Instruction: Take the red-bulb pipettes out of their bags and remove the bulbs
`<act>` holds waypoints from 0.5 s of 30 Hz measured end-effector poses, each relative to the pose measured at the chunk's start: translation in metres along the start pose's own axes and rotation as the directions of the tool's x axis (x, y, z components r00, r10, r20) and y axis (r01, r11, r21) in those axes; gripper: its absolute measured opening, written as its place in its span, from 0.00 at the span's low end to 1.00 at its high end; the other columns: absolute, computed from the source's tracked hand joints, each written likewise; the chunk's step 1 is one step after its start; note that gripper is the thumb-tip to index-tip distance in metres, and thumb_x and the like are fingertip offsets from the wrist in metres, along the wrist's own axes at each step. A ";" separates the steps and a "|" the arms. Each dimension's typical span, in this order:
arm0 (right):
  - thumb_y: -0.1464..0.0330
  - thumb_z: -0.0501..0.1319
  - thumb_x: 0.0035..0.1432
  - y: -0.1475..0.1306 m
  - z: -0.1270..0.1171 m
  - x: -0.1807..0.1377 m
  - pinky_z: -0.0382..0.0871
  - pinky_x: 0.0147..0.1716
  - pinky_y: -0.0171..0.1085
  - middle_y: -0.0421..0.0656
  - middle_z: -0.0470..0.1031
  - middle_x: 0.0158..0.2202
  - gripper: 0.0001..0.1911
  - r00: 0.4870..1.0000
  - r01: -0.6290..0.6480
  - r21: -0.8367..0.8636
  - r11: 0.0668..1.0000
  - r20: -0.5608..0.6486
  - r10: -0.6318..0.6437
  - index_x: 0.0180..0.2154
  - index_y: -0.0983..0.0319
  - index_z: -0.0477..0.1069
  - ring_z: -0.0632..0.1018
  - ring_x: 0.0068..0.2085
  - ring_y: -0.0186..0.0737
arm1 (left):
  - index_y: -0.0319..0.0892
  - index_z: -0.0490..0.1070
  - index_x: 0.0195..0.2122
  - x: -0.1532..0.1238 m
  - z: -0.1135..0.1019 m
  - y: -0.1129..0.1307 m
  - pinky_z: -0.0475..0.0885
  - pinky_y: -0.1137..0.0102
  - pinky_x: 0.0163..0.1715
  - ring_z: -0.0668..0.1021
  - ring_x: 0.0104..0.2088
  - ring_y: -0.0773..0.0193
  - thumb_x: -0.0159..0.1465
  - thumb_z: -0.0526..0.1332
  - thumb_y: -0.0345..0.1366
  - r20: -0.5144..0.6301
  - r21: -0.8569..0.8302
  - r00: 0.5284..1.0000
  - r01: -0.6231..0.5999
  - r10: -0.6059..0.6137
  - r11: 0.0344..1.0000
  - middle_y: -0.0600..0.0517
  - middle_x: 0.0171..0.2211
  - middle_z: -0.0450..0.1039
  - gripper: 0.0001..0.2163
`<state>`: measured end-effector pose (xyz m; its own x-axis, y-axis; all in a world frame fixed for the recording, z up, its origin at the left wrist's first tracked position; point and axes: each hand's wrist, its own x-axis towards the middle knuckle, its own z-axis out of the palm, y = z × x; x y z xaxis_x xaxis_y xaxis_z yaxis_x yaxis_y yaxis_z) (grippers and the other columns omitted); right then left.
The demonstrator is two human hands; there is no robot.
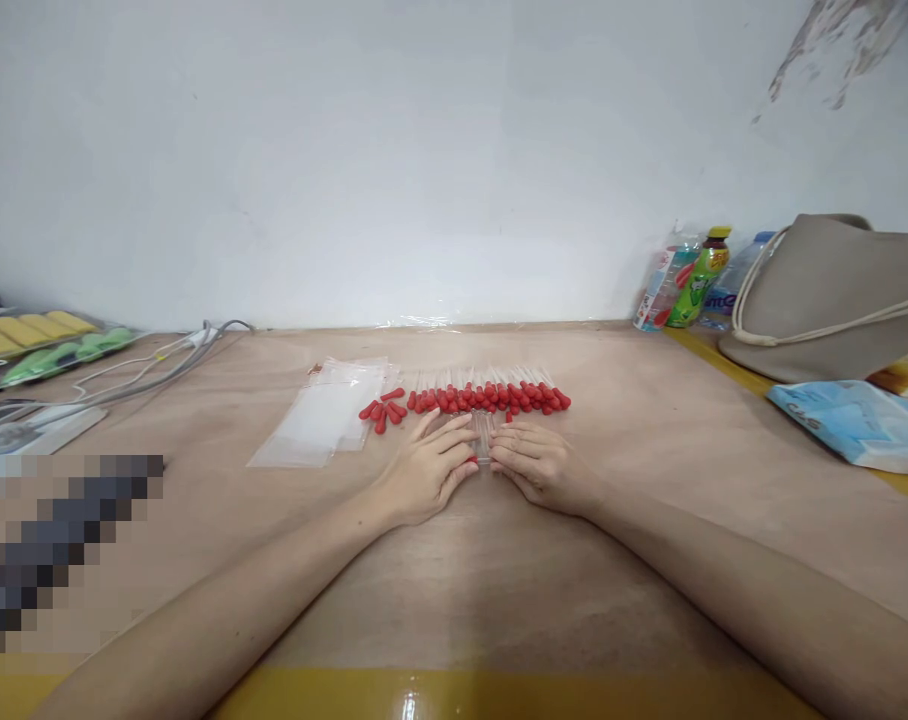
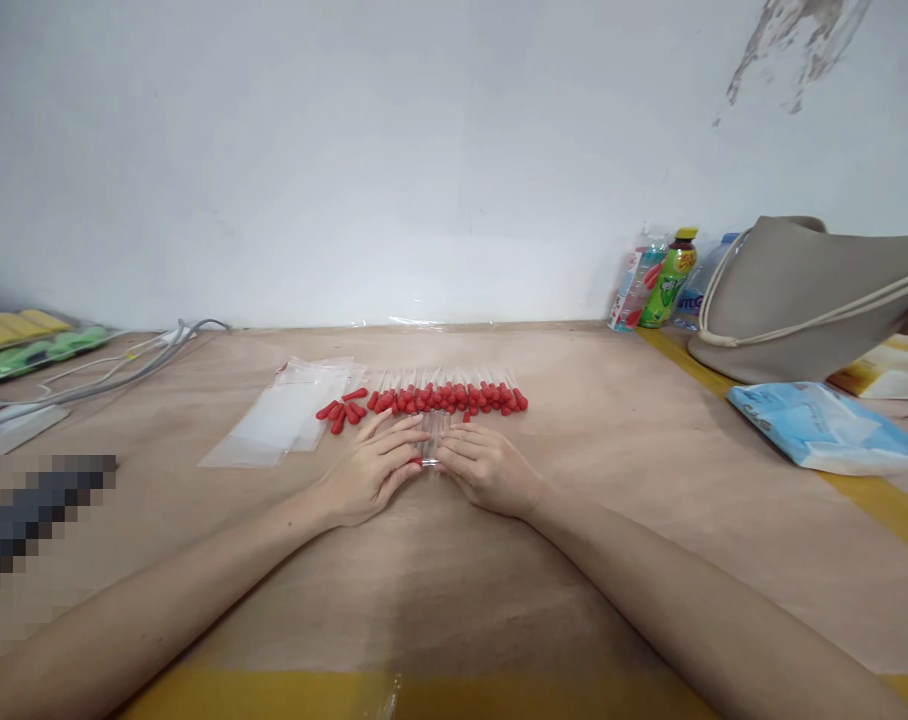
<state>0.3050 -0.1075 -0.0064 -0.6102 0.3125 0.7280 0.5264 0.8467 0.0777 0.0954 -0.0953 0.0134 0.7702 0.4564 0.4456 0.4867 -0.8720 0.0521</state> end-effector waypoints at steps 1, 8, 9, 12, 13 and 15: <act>0.72 0.53 0.59 0.000 0.000 -0.001 0.70 0.47 0.40 0.46 0.76 0.38 0.09 1.000 0.002 0.006 1.000 0.005 -0.002 0.38 0.62 0.71 0.76 0.41 0.37 | 0.43 0.70 0.40 0.000 0.000 0.000 0.48 0.54 0.59 0.63 0.57 0.59 0.65 0.48 0.35 0.008 -0.010 1.000 0.001 -0.001 1.000 0.49 0.48 0.70 0.11; 0.72 0.53 0.58 0.014 -0.017 -0.018 0.68 0.45 0.40 0.44 0.77 0.37 0.09 0.988 -0.144 -0.020 0.989 -0.052 0.143 0.38 0.60 0.72 0.75 0.41 0.37 | 0.43 0.70 0.35 -0.018 -0.009 -0.018 0.55 0.55 0.56 0.66 0.54 0.59 0.65 0.47 0.34 -0.038 -0.026 0.986 0.163 -0.164 0.986 0.50 0.47 0.70 0.12; 0.71 0.54 0.58 0.017 -0.020 -0.020 0.68 0.42 0.39 0.44 0.77 0.37 0.09 0.978 -0.202 -0.039 0.979 -0.070 0.199 0.39 0.60 0.72 0.75 0.40 0.37 | 0.43 0.70 0.34 -0.021 -0.012 -0.022 0.59 0.57 0.54 0.68 0.52 0.59 0.65 0.47 0.35 -0.062 -0.023 0.976 0.206 -0.207 0.978 0.49 0.46 0.70 0.12; 0.68 0.55 0.58 0.018 -0.022 -0.020 0.65 0.35 0.36 0.42 0.77 0.31 0.10 0.940 -0.338 -0.133 0.932 -0.096 0.328 0.39 0.59 0.73 0.74 0.31 0.34 | 0.42 0.70 0.36 -0.024 -0.019 -0.035 0.67 0.63 0.45 0.71 0.43 0.60 0.65 0.49 0.37 -0.202 -0.062 0.924 0.319 -0.325 0.946 0.48 0.39 0.69 0.11; 0.67 0.55 0.59 0.017 -0.021 -0.018 0.63 0.33 0.36 0.41 0.76 0.29 0.10 0.930 -0.366 -0.166 0.916 -0.100 0.353 0.40 0.59 0.73 0.73 0.29 0.34 | 0.42 0.70 0.39 -0.023 -0.021 -0.039 0.69 0.65 0.42 0.71 0.40 0.61 0.64 0.49 0.37 -0.257 -0.079 0.894 0.360 -0.368 0.930 0.48 0.36 0.68 0.11; 0.68 0.53 0.59 0.014 -0.016 -0.014 0.60 0.33 0.36 0.41 0.74 0.26 0.12 0.917 -0.398 -0.210 0.893 -0.090 0.387 0.41 0.60 0.73 0.73 0.28 0.34 | 0.42 0.70 0.42 -0.020 -0.025 -0.049 0.70 0.65 0.39 0.72 0.37 0.62 0.64 0.49 0.36 -0.329 -0.101 0.827 0.450 -0.456 0.887 0.49 0.34 0.65 0.12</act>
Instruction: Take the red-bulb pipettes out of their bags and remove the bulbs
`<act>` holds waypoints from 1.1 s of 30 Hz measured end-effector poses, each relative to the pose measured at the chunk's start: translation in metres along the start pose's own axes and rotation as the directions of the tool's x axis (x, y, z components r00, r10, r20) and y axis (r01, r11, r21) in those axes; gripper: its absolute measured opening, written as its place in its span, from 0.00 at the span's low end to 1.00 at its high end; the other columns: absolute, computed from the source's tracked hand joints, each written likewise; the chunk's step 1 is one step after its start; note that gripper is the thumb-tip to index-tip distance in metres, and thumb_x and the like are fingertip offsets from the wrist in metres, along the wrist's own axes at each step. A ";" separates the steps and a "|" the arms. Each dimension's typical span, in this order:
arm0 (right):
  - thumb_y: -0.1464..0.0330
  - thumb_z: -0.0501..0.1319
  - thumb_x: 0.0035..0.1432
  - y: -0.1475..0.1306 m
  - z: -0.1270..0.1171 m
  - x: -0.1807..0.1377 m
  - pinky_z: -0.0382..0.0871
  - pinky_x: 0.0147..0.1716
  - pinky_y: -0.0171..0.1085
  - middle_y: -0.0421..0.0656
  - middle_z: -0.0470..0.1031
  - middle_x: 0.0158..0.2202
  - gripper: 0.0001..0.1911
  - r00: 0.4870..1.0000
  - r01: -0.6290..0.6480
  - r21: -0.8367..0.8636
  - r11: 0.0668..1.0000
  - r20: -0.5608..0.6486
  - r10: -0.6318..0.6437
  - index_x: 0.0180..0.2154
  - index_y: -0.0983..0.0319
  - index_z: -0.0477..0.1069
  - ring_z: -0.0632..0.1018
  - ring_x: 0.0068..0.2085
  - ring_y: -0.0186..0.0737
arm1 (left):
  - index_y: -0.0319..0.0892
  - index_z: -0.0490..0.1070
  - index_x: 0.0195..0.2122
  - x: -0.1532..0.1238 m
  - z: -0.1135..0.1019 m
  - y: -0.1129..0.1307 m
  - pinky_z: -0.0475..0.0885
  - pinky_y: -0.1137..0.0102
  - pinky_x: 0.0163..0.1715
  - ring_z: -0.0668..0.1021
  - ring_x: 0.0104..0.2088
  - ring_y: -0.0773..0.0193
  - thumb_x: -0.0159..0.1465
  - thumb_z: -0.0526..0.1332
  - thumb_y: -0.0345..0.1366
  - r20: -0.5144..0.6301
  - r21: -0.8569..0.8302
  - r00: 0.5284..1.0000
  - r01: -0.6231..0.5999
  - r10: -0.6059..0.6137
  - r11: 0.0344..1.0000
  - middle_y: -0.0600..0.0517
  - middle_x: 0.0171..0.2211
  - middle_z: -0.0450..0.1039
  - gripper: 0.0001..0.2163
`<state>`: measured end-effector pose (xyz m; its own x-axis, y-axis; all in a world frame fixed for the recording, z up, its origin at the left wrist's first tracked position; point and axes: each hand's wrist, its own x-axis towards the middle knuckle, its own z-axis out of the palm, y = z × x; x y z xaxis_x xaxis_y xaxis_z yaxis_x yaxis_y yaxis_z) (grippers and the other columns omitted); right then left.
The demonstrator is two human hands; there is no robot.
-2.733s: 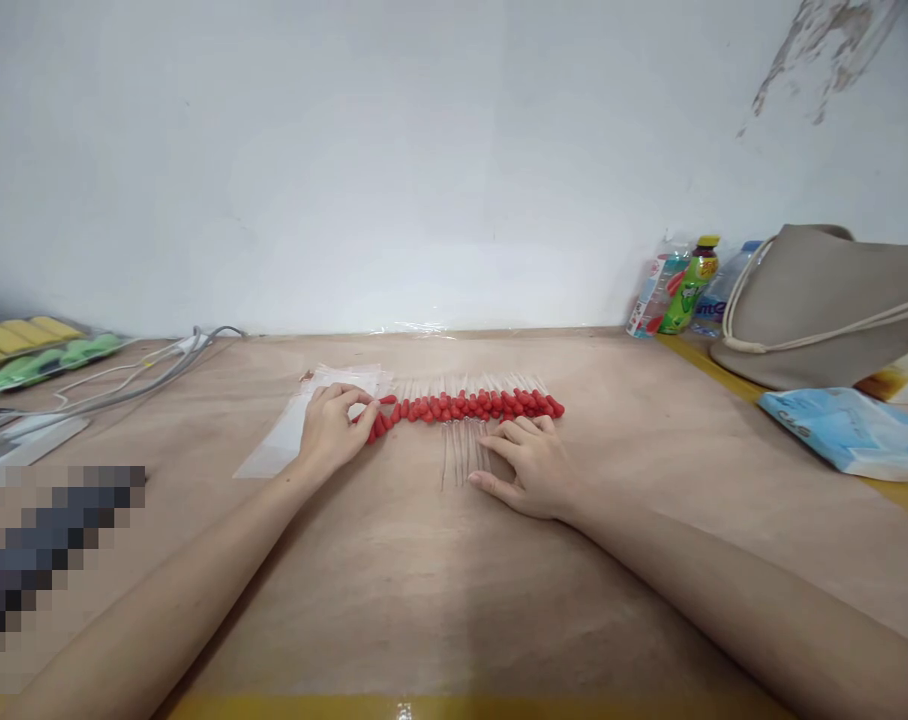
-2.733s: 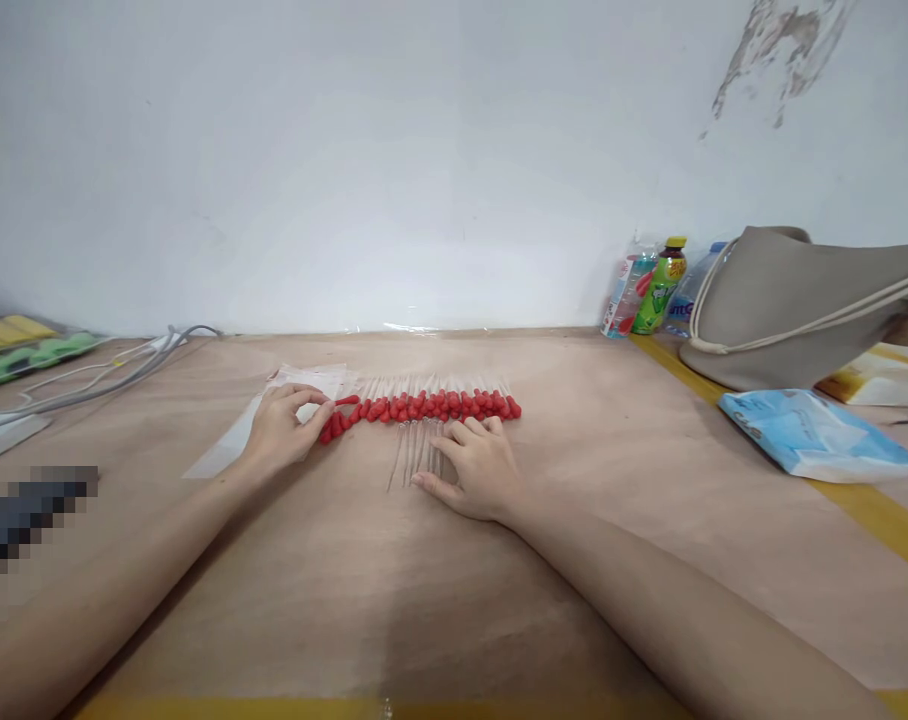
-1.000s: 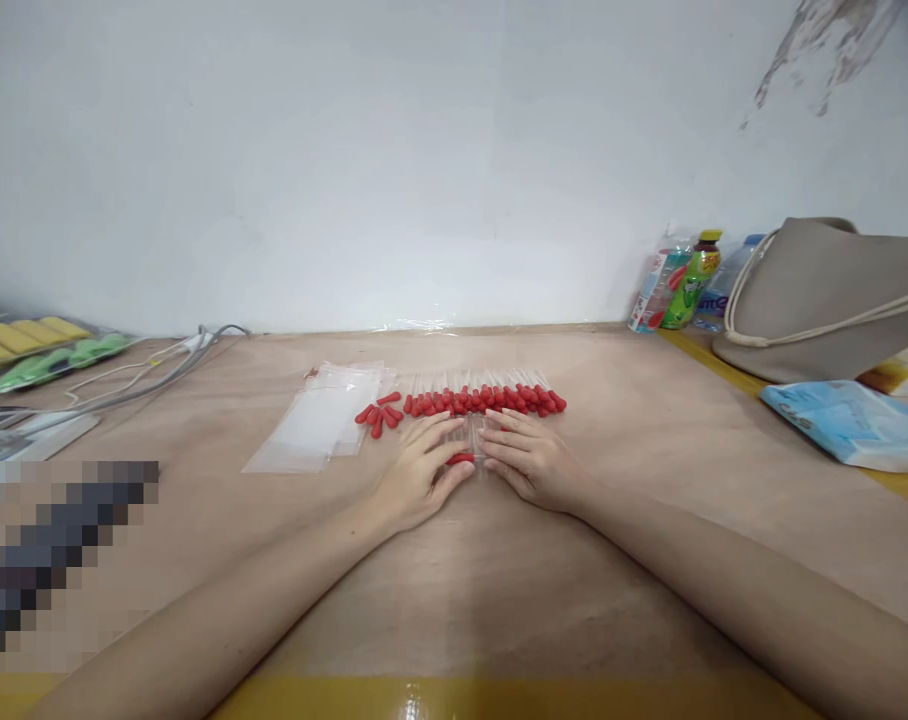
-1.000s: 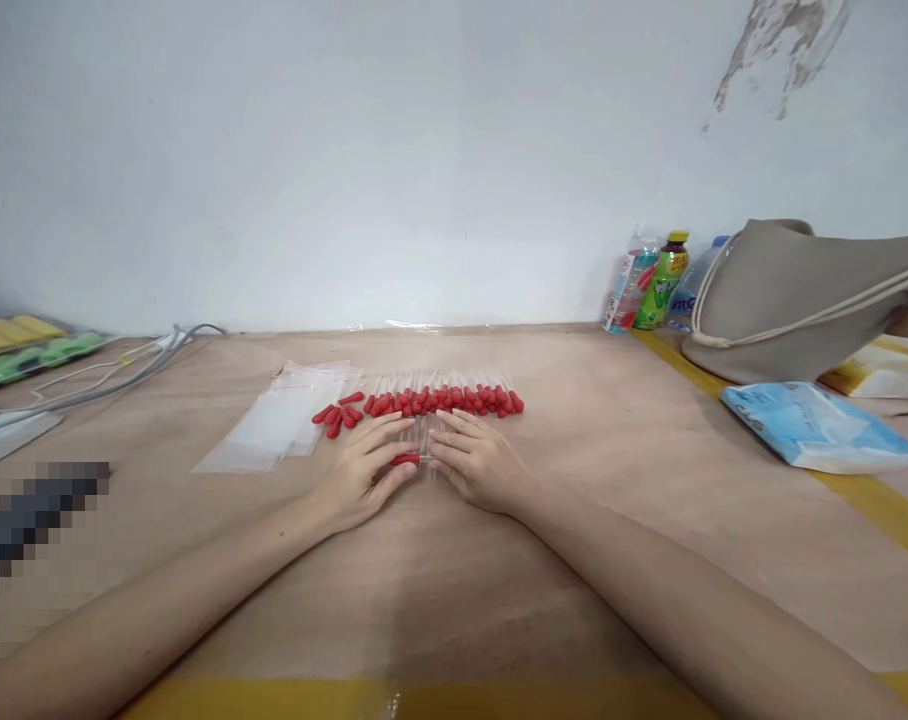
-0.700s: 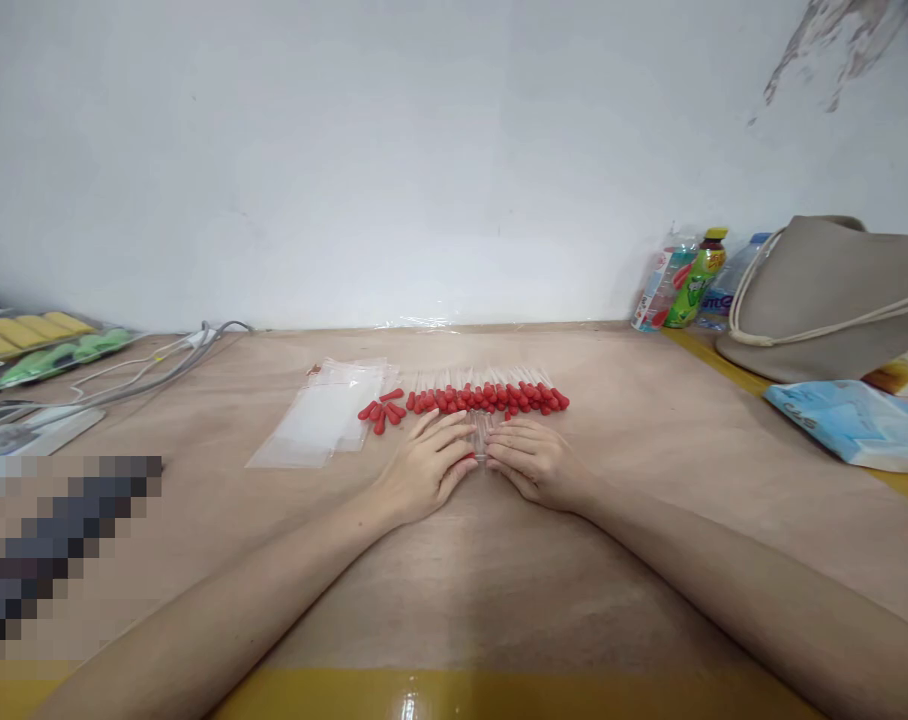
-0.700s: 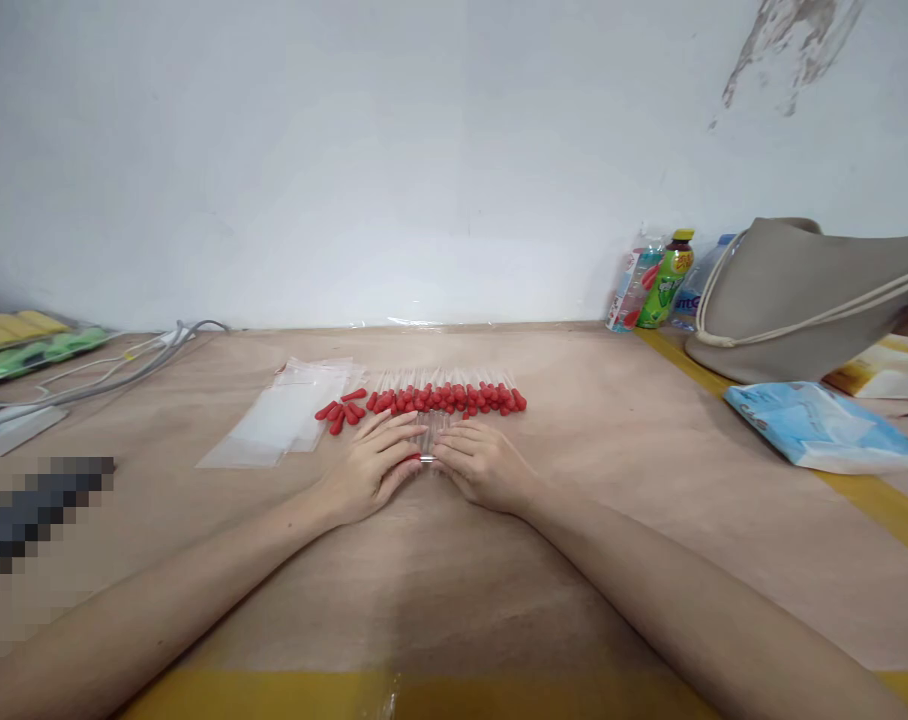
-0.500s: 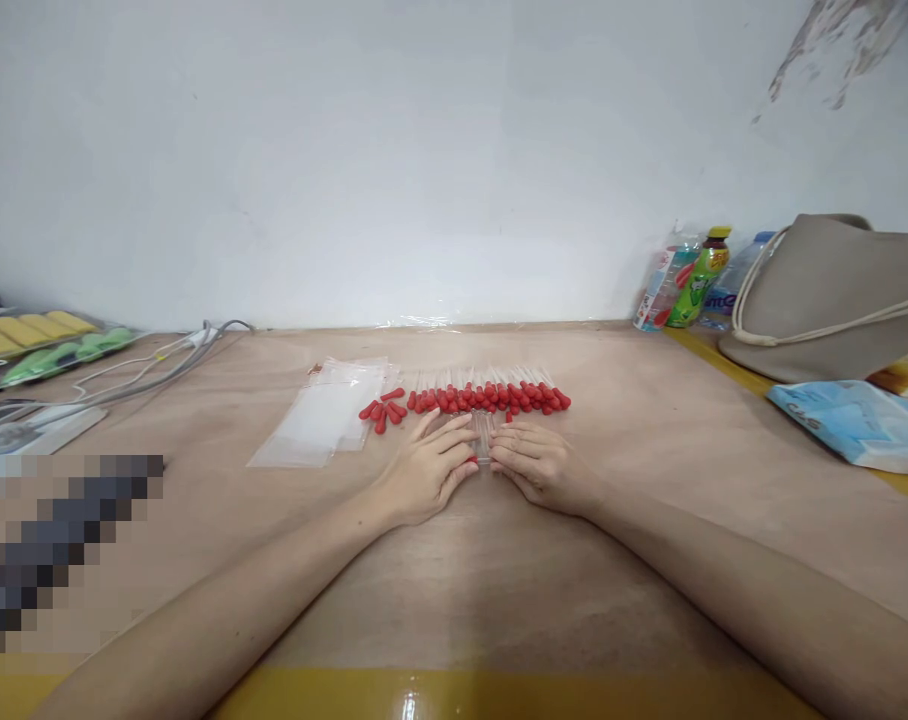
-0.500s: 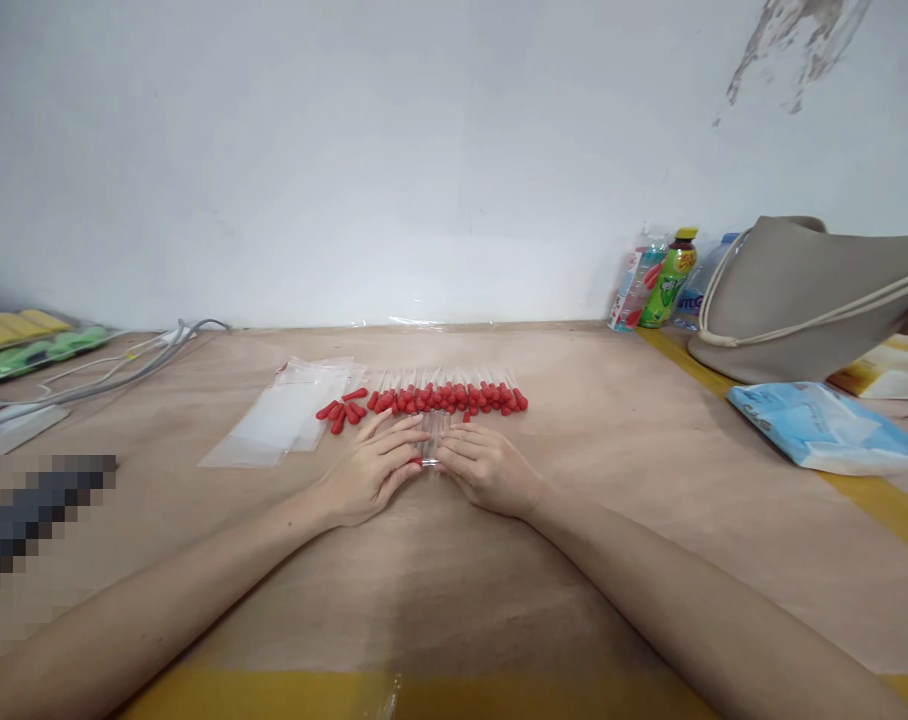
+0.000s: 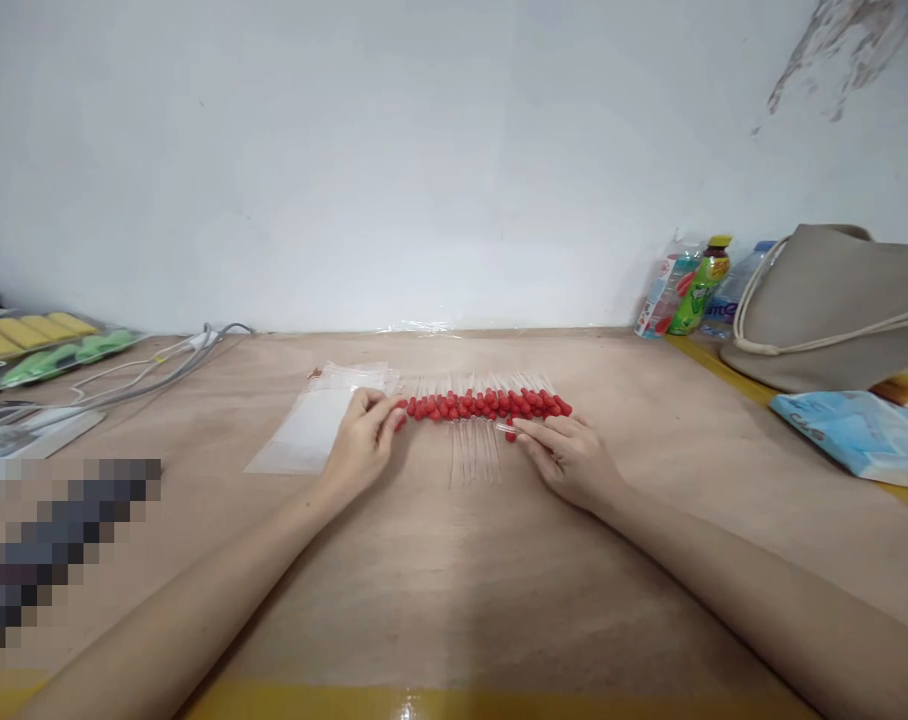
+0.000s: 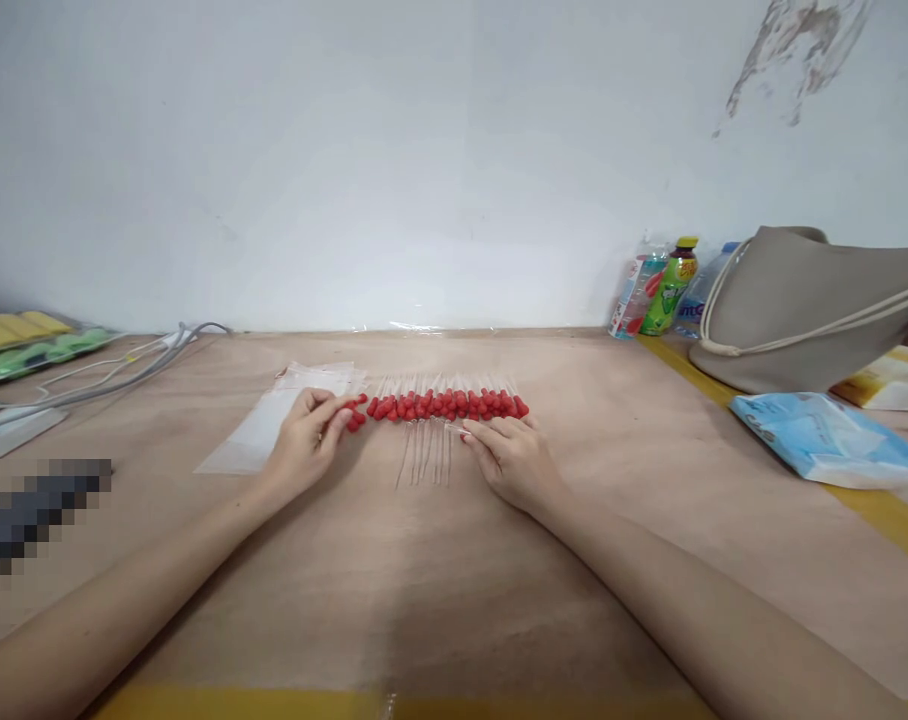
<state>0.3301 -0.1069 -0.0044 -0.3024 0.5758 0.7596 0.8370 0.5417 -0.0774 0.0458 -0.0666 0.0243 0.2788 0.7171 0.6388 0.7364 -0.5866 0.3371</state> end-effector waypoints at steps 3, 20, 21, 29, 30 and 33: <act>0.70 0.50 0.59 -0.007 0.006 0.003 0.58 0.34 0.36 0.42 0.74 0.28 0.14 0.999 -0.033 -0.010 0.999 0.041 0.034 0.44 0.63 0.70 0.73 0.30 0.35 | 0.41 0.69 0.43 0.012 -0.003 -0.015 0.70 0.66 0.37 0.73 0.34 0.63 0.62 0.50 0.34 -0.038 0.041 0.989 0.143 -0.142 0.989 0.49 0.33 0.63 0.12; 0.65 0.55 0.56 -0.025 0.008 0.007 0.51 0.34 0.39 0.42 0.74 0.29 0.10 0.990 0.037 -0.056 0.998 0.138 -0.029 0.34 0.62 0.72 0.71 0.32 0.37 | 0.41 0.69 0.36 0.014 -0.001 -0.043 0.65 0.65 0.42 0.71 0.39 0.57 0.59 0.53 0.41 -0.067 0.304 0.982 0.187 -0.175 0.934 0.48 0.36 0.69 0.11; 0.63 0.55 0.56 -0.025 0.007 0.007 0.51 0.34 0.39 0.42 0.74 0.29 0.11 0.987 0.036 -0.048 0.998 0.157 -0.028 0.34 0.62 0.72 0.71 0.32 0.37 | 0.41 0.70 0.35 0.014 -0.001 -0.038 0.64 0.64 0.43 0.70 0.40 0.57 0.60 0.53 0.41 -0.059 0.324 0.990 0.140 -0.128 0.936 0.48 0.36 0.69 0.11; 0.53 0.52 0.57 -0.026 0.002 0.007 0.52 0.38 0.41 0.46 0.74 0.36 0.22 0.965 0.025 0.001 1.000 0.261 -0.024 0.42 0.61 0.71 0.71 0.38 0.41 | 0.43 0.70 0.32 0.026 0.018 -0.006 0.63 0.62 0.41 0.68 0.39 0.56 0.58 0.57 0.45 0.083 0.319 0.996 -0.049 0.024 0.946 0.49 0.36 0.69 0.11; 0.53 0.52 0.57 -0.026 0.002 0.007 0.52 0.38 0.41 0.46 0.74 0.37 0.22 0.965 0.017 0.010 1.000 0.260 -0.019 0.43 0.61 0.70 0.71 0.38 0.41 | 0.43 0.70 0.31 0.028 0.022 -0.004 0.63 0.62 0.41 0.68 0.40 0.56 0.58 0.57 0.45 0.081 0.325 0.997 -0.043 0.017 0.945 0.49 0.36 0.69 0.11; 0.54 0.52 0.57 -0.023 0.002 0.006 0.53 0.39 0.41 0.45 0.73 0.37 0.21 0.974 0.001 0.038 0.999 0.228 -0.009 0.43 0.61 0.70 0.71 0.38 0.40 | 0.43 0.69 0.28 0.033 0.031 0.000 0.62 0.61 0.40 0.67 0.40 0.55 0.58 0.57 0.46 0.079 0.336 0.997 -0.028 0.001 0.941 0.49 0.34 0.68 0.12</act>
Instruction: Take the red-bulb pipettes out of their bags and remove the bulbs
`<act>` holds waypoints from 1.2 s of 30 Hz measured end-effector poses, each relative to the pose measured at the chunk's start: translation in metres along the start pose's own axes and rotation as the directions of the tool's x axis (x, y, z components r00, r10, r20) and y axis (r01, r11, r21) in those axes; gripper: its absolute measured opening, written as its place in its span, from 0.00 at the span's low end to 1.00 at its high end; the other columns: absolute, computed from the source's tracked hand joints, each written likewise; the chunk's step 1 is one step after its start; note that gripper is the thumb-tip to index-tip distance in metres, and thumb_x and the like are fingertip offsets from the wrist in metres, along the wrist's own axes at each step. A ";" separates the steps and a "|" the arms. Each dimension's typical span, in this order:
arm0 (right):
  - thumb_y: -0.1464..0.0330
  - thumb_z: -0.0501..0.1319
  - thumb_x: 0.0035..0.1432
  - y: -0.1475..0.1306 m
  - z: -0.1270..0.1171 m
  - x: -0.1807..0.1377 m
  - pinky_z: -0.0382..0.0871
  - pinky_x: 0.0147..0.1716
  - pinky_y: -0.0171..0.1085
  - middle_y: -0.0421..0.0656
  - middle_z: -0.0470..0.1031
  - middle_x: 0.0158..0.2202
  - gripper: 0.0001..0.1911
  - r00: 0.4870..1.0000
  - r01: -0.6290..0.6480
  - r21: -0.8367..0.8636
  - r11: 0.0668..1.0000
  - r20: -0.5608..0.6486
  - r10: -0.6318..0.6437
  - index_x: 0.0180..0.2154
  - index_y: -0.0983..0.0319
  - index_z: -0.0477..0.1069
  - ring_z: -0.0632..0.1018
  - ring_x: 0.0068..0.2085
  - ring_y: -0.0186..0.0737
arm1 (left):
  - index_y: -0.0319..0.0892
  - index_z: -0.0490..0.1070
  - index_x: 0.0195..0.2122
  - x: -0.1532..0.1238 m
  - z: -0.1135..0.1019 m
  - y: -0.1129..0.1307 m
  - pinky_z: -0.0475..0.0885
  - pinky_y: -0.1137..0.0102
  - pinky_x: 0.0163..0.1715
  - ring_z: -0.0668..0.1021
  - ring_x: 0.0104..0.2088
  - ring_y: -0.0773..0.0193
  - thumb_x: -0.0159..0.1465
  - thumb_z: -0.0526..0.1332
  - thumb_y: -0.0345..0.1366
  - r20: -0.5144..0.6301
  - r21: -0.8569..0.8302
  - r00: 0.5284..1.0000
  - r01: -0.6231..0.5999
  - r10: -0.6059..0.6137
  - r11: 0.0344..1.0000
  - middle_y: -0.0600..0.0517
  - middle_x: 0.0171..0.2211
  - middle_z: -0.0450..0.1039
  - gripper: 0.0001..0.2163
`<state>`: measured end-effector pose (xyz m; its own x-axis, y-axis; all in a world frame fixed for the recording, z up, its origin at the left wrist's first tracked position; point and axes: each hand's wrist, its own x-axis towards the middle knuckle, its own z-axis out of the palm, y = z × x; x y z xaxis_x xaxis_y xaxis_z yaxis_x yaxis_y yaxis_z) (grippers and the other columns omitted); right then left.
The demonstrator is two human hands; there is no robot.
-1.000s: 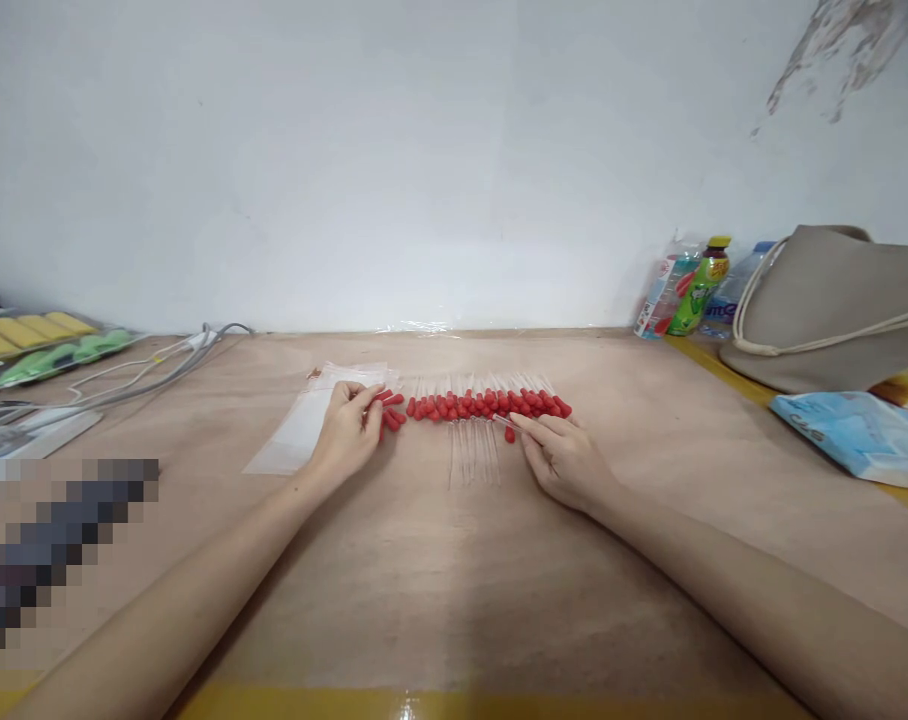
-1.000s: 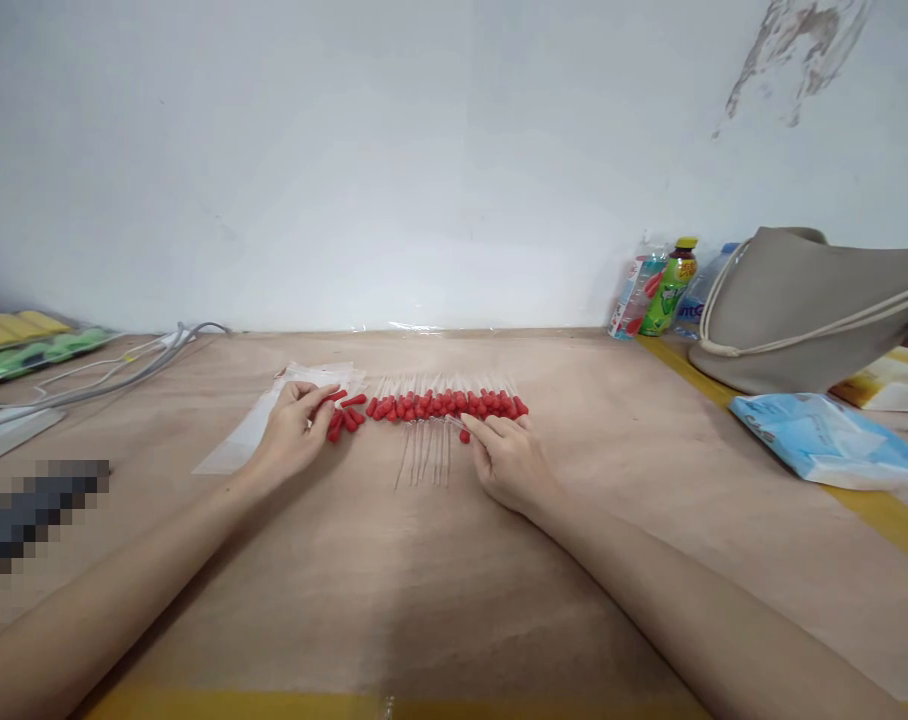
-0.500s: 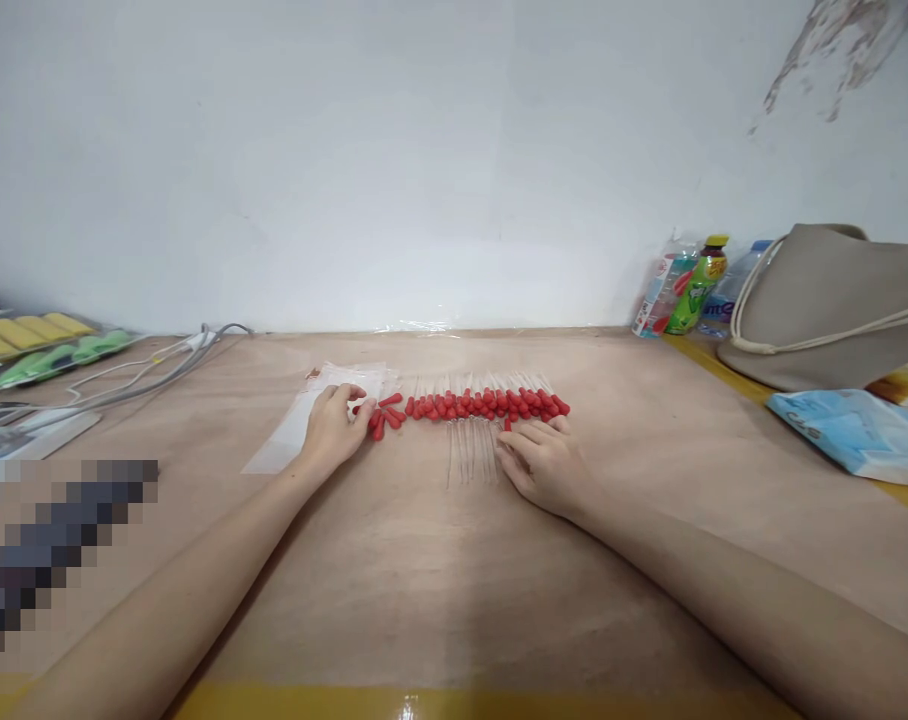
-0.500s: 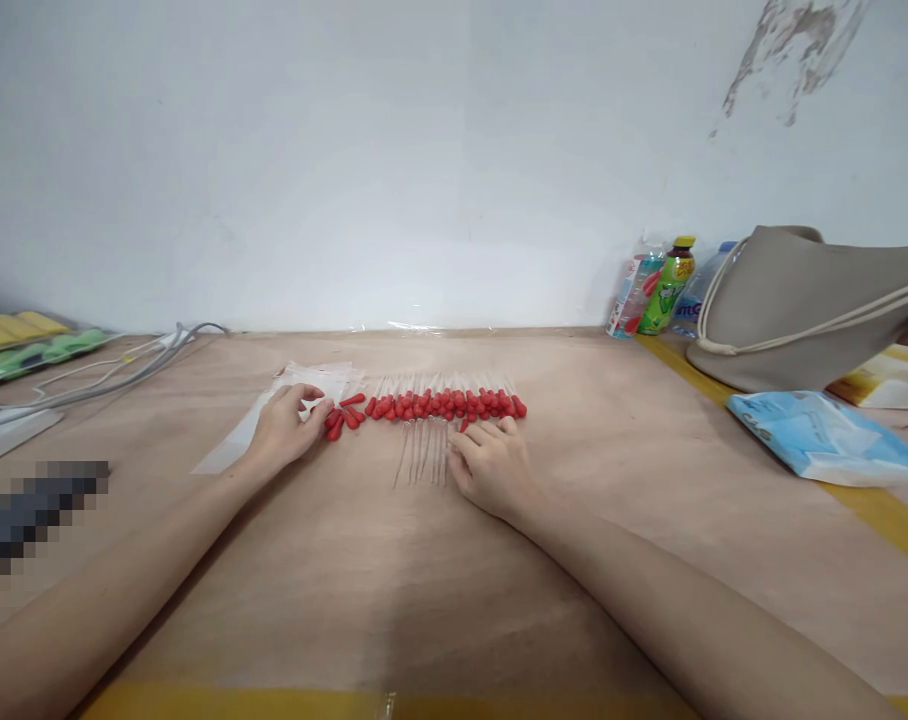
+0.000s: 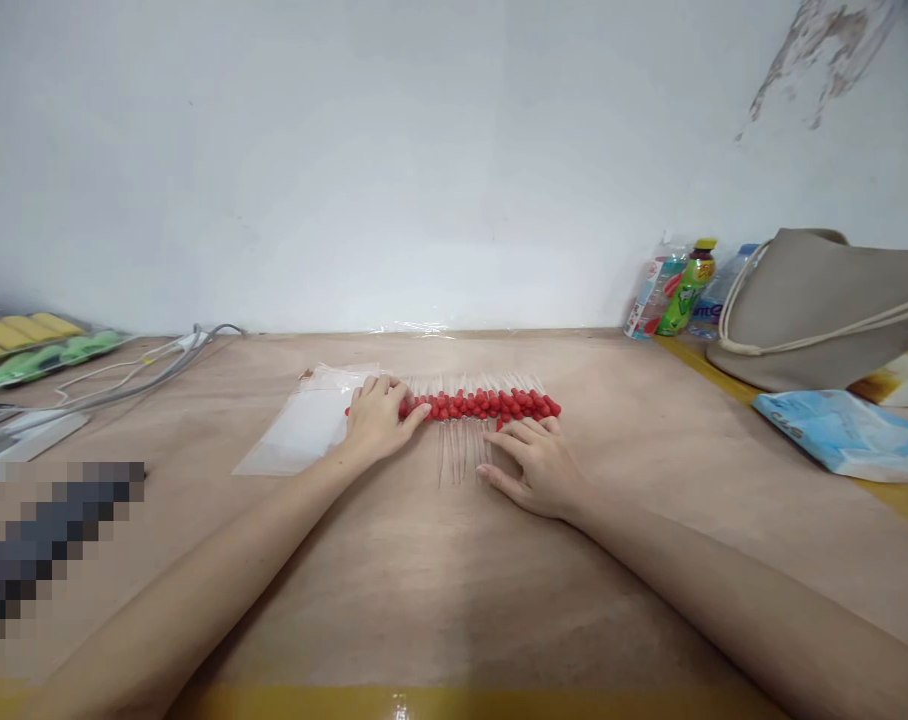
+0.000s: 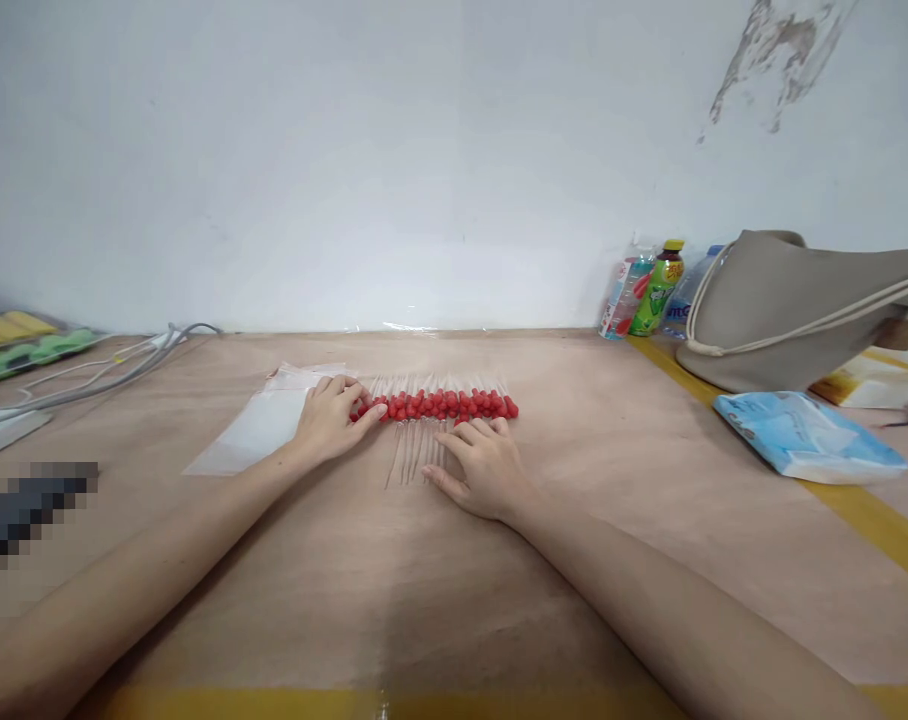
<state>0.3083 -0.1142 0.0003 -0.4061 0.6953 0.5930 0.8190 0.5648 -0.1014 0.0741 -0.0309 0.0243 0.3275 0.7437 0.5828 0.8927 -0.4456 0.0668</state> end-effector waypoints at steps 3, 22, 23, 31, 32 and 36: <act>0.56 0.54 0.57 0.004 0.001 -0.001 0.55 0.39 0.41 0.45 0.73 0.37 0.18 0.998 -0.017 0.017 1.000 -0.058 0.018 0.41 0.61 0.71 0.70 0.37 0.39 | 0.43 0.67 0.26 0.004 0.004 0.004 0.62 0.62 0.39 0.67 0.39 0.56 0.59 0.57 0.43 -0.023 -0.015 1.000 0.017 -0.017 1.000 0.50 0.32 0.68 0.10; 0.60 0.55 0.58 0.011 -0.004 -0.003 0.56 0.55 0.48 0.47 0.64 0.55 0.25 0.968 0.222 -0.012 0.975 -0.120 -0.222 0.56 0.61 0.59 0.61 0.58 0.46 | 0.43 0.67 0.35 -0.051 -0.018 0.027 0.61 0.64 0.40 0.71 0.37 0.63 0.61 0.57 0.35 -0.106 -0.436 0.954 -0.297 0.279 0.850 0.52 0.34 0.73 0.03; 0.60 0.54 0.58 0.011 -0.003 -0.003 0.56 0.55 0.47 0.47 0.64 0.55 0.24 0.966 0.240 -0.001 0.971 -0.097 -0.239 0.55 0.61 0.60 0.61 0.58 0.45 | 0.43 0.67 0.34 -0.050 -0.018 0.028 0.61 0.64 0.40 0.71 0.36 0.63 0.61 0.57 0.35 -0.108 -0.441 0.949 -0.313 0.296 0.841 0.53 0.33 0.73 0.03; 0.67 0.54 0.59 0.011 0.005 -0.002 0.62 0.52 0.44 0.43 0.74 0.45 0.13 0.948 0.305 0.101 0.947 -0.127 -0.292 0.45 0.61 0.69 0.68 0.54 0.41 | 0.43 0.66 0.34 -0.051 -0.018 0.028 0.61 0.65 0.41 0.72 0.36 0.64 0.61 0.57 0.35 -0.111 -0.459 0.917 -0.389 0.383 0.799 0.53 0.33 0.74 0.02; 0.68 0.54 0.59 0.011 0.006 -0.002 0.62 0.51 0.45 0.43 0.76 0.43 0.12 0.945 0.309 0.102 0.946 -0.147 -0.293 0.44 0.61 0.70 0.70 0.52 0.41 | 0.43 0.66 0.35 -0.051 -0.019 0.029 0.61 0.64 0.42 0.72 0.38 0.63 0.61 0.58 0.36 -0.092 -0.453 0.917 -0.386 0.389 0.803 0.52 0.35 0.74 0.04; 0.70 0.56 0.57 0.009 0.007 -0.003 0.62 0.51 0.46 0.43 0.77 0.39 0.09 0.934 0.317 0.088 0.944 -0.204 -0.295 0.40 0.61 0.72 0.73 0.48 0.42 | 0.43 0.65 0.46 -0.049 -0.020 0.039 0.57 0.60 0.50 0.68 0.49 0.59 0.60 0.58 0.42 -0.007 -0.386 0.914 -0.377 0.406 0.842 0.48 0.48 0.69 0.15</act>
